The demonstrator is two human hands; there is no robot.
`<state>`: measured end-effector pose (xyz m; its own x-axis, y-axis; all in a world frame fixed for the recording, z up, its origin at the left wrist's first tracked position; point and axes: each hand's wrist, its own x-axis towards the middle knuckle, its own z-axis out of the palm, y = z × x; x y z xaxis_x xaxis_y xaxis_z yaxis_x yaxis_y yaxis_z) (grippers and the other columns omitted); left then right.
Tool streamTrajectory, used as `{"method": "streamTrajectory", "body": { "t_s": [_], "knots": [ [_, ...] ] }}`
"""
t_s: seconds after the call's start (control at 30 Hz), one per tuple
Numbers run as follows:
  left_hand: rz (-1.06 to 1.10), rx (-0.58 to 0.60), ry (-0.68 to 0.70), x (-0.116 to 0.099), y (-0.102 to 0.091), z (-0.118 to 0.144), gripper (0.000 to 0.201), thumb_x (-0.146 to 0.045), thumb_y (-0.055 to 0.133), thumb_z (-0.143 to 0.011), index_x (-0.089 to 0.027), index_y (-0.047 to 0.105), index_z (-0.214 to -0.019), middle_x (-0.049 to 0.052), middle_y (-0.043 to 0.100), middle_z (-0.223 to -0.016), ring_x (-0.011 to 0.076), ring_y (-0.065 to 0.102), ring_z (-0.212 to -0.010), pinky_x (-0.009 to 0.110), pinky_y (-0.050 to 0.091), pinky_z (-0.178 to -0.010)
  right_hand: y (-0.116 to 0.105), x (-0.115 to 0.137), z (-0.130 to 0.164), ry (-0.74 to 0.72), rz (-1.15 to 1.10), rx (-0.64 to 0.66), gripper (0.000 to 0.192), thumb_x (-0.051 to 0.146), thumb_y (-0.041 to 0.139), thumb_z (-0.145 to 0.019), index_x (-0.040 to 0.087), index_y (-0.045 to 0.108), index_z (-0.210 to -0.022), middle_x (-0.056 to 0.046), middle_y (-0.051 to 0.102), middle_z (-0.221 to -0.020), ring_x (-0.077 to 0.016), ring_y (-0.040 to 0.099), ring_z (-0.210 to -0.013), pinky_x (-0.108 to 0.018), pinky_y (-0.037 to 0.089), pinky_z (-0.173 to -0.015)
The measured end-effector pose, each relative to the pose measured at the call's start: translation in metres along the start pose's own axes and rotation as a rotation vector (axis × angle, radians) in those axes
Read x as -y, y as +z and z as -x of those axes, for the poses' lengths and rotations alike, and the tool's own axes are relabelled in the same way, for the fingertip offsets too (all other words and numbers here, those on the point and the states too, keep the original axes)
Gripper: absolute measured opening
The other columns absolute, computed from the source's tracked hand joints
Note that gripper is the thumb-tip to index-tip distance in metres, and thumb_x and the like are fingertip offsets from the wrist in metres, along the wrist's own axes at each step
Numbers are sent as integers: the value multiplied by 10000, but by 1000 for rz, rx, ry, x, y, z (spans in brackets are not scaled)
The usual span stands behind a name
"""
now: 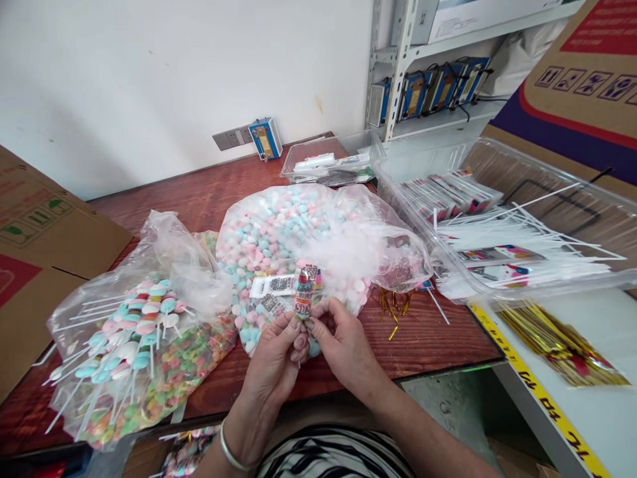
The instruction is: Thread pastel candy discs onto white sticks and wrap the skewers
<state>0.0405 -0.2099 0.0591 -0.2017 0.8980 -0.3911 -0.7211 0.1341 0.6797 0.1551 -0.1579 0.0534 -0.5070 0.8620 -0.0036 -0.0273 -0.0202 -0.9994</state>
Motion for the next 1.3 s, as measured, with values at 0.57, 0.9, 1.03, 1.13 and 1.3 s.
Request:
{"method": "streamTrajectory", "body": {
  "t_s": [0.57, 0.9, 1.03, 1.13, 1.3],
  "knots": [
    [-1144, -242, 736, -1, -18, -6, 204, -190, 495, -897, -174, 685, -970, 52, 707, -847, 176, 634, -764, 285, 493, -709, 13, -5, -10, 73, -123, -5, 212, 346, 579, -871, 191, 566, -1015, -2, 615, -825, -125, 562, -630, -238, 472, -543],
    [-700, -332, 611, -6, -11, -6, 160, -186, 665, -778, -210, 764, -901, 33, 717, -822, 184, 616, -755, 270, 487, -725, 29, 0, -13, 26, 21, -78, 248, 407, 584, -875, 197, 555, -746, 4, 587, -671, -153, 545, -622, -262, 481, -577],
    [-650, -263, 556, -6, -15, -6, 160, -255, 654, -823, -208, 761, -931, 39, 687, -824, 177, 586, -763, 265, 479, -735, 29, 1, -14, -61, 119, -101, 221, 364, 547, -901, 194, 572, -762, -4, 580, -692, -150, 531, -632, -256, 462, -578],
    [-546, -104, 568, -15, -22, -5, 126, -265, 640, -842, -225, 752, -885, 48, 667, -943, 195, 589, -900, 314, 470, -869, 29, 9, -12, -75, 106, -27, 192, 355, 554, -893, 199, 583, -784, 7, 572, -692, -141, 523, -627, -243, 447, -563],
    [-683, 174, 651, -53, -27, 18, 249, -180, 606, -842, -249, 761, -661, 65, 666, -1127, 272, 467, -1249, 443, 299, -1107, 16, 23, -16, -121, 198, 240, 205, 297, 556, -861, 215, 540, -673, 28, 515, -599, -130, 494, -548, -235, 418, -488]
  ]
}}
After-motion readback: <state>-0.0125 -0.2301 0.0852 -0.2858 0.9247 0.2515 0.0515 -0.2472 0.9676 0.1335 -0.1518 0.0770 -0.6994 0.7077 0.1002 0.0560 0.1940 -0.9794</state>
